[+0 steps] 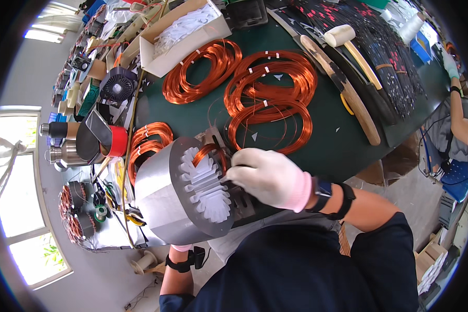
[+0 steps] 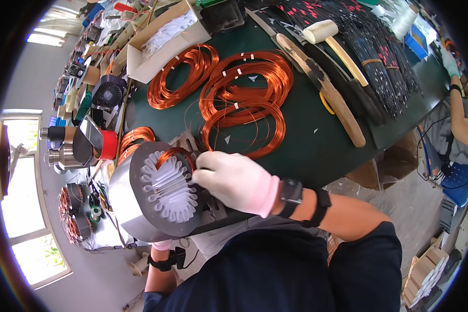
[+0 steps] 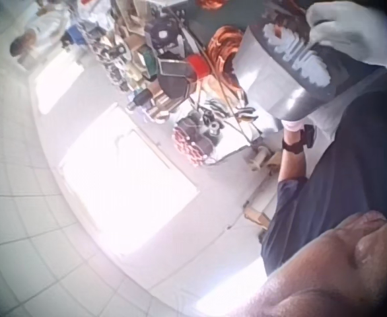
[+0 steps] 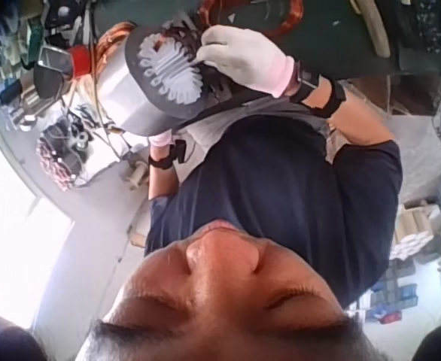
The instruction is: Inserting copper coils into a motor stator core at a factory workstation.
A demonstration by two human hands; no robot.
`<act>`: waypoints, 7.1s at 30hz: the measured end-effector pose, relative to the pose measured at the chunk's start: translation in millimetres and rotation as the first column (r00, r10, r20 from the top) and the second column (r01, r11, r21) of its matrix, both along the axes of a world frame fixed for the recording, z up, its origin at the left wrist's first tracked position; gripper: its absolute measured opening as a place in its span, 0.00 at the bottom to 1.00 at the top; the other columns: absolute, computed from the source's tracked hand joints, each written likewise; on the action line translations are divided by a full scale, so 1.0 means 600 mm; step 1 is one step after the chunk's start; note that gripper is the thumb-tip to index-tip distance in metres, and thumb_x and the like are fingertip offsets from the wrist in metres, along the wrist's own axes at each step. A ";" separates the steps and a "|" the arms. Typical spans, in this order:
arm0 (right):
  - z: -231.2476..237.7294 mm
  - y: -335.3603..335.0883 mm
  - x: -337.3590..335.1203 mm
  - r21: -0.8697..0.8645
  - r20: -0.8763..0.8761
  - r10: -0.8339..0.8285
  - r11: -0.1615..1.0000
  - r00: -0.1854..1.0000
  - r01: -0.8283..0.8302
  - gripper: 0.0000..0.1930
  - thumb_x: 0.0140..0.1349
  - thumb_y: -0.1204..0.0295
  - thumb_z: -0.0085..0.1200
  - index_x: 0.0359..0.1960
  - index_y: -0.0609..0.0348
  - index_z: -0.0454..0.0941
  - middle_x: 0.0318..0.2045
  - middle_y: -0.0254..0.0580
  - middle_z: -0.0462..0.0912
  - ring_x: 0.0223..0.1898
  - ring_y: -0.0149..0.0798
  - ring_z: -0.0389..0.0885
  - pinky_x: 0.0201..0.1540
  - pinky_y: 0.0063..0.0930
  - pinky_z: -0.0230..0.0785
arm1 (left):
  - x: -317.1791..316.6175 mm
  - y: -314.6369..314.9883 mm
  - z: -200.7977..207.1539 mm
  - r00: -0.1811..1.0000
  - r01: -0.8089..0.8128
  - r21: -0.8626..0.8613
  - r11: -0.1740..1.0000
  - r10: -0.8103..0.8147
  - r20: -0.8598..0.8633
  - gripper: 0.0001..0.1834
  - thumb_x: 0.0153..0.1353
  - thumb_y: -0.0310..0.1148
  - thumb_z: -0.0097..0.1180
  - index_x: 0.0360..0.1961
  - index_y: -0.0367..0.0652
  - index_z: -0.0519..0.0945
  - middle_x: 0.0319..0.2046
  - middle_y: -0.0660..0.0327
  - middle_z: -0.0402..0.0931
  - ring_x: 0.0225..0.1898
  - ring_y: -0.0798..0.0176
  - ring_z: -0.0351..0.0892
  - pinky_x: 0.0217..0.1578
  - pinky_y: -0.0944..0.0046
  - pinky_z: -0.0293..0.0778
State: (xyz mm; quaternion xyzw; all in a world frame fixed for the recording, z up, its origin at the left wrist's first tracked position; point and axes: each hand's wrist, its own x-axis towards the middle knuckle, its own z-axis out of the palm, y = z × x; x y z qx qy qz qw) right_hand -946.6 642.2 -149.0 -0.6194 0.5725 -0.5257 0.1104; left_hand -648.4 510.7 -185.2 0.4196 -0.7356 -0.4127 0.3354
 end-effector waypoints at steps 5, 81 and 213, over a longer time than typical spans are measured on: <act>-0.005 -0.019 0.010 -0.045 -0.043 0.004 0.999 0.999 -0.006 0.12 0.52 0.80 0.63 0.40 0.58 0.83 0.38 0.42 0.80 0.37 0.48 0.84 0.36 0.38 0.80 | 0.010 -0.011 -0.001 1.000 0.009 0.018 1.000 -0.009 -0.003 0.16 0.66 0.23 0.56 0.54 0.33 0.79 0.47 0.56 0.82 0.49 0.59 0.81 0.54 0.58 0.76; -0.006 -0.050 -0.157 0.238 -0.634 -0.298 0.803 0.714 0.547 0.06 0.60 0.69 0.61 0.35 0.55 0.82 0.39 0.43 0.84 0.50 0.50 0.81 0.49 0.48 0.75 | -0.010 0.025 0.144 0.980 0.055 -0.471 0.880 0.043 0.196 0.24 0.57 0.15 0.60 0.57 0.37 0.82 0.44 0.56 0.77 0.39 0.62 0.79 0.45 0.64 0.76; 0.288 0.117 0.033 -0.324 -0.148 -0.218 0.932 0.964 0.161 0.22 0.57 0.77 0.68 0.54 0.50 0.85 0.26 0.34 0.79 0.26 0.39 0.81 0.27 0.31 0.73 | -0.177 0.121 0.333 0.979 0.183 -0.648 0.739 -0.196 0.053 0.16 0.57 0.24 0.72 0.46 0.33 0.83 0.26 0.60 0.83 0.21 0.70 0.78 0.25 0.70 0.74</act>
